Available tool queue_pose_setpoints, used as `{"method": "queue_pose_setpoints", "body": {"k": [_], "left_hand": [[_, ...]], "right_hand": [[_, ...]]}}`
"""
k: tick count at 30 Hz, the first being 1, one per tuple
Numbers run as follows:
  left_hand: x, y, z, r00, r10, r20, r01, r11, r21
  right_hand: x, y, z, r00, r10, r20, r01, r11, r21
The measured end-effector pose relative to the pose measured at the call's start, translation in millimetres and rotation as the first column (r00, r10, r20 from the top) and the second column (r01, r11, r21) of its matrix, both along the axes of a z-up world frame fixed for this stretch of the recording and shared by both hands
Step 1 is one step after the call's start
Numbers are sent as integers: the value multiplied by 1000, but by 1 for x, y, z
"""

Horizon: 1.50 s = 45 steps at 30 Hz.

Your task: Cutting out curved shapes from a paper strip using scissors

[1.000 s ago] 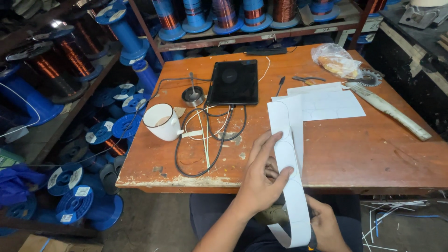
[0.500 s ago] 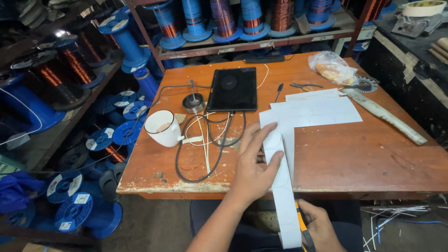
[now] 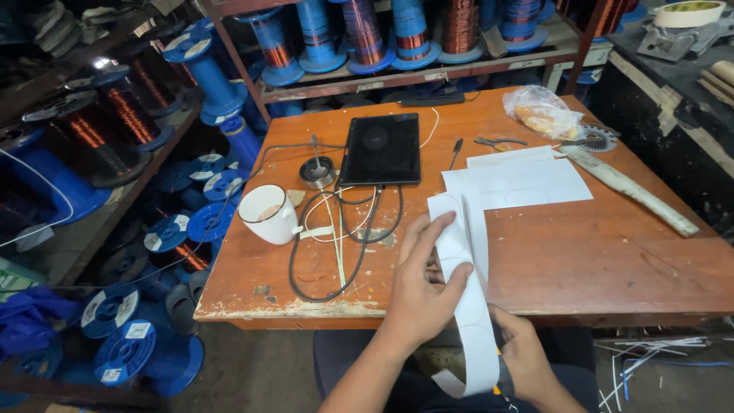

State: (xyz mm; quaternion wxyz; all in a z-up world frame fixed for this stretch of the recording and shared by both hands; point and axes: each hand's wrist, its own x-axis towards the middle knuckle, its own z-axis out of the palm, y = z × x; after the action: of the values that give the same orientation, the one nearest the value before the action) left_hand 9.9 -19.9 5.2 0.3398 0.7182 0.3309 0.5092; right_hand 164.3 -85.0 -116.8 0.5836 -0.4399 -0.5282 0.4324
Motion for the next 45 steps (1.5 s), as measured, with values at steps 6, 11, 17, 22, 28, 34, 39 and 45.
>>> {"method": "queue_pose_setpoints", "body": {"k": [6,11,17,22,28,34,39,45], "left_hand": [[-3,1,8,999,-34,9,33,996,78],[0,13,5,999,-54,2,53,998,43],[7,38,11,999,-33,10,33,999,-6],[12,72,25,997,-73,25,72,996,50],[15,107,42,986,-142,90,141,990,14],[22,168,25,982,-179,67,179,984,8],[24,203,7,977,-198,78,200,980,-19],[6,196,1,998,-65,5,64,994,94]], "right_hand": [[-2,3,4,1000,-21,-7,21,999,-38],[1,14,-2,1000,-19,16,19,999,48],[3,42,5,998,-54,23,52,994,97],[-1,72,42,995,-94,44,92,994,50],[12,133,32,989,-142,-28,145,974,175],[21,193,7,986,-166,-22,167,964,206],[22,209,-4,975,-220,37,214,969,122],[24,215,-29,963,-236,129,228,971,74]]}}
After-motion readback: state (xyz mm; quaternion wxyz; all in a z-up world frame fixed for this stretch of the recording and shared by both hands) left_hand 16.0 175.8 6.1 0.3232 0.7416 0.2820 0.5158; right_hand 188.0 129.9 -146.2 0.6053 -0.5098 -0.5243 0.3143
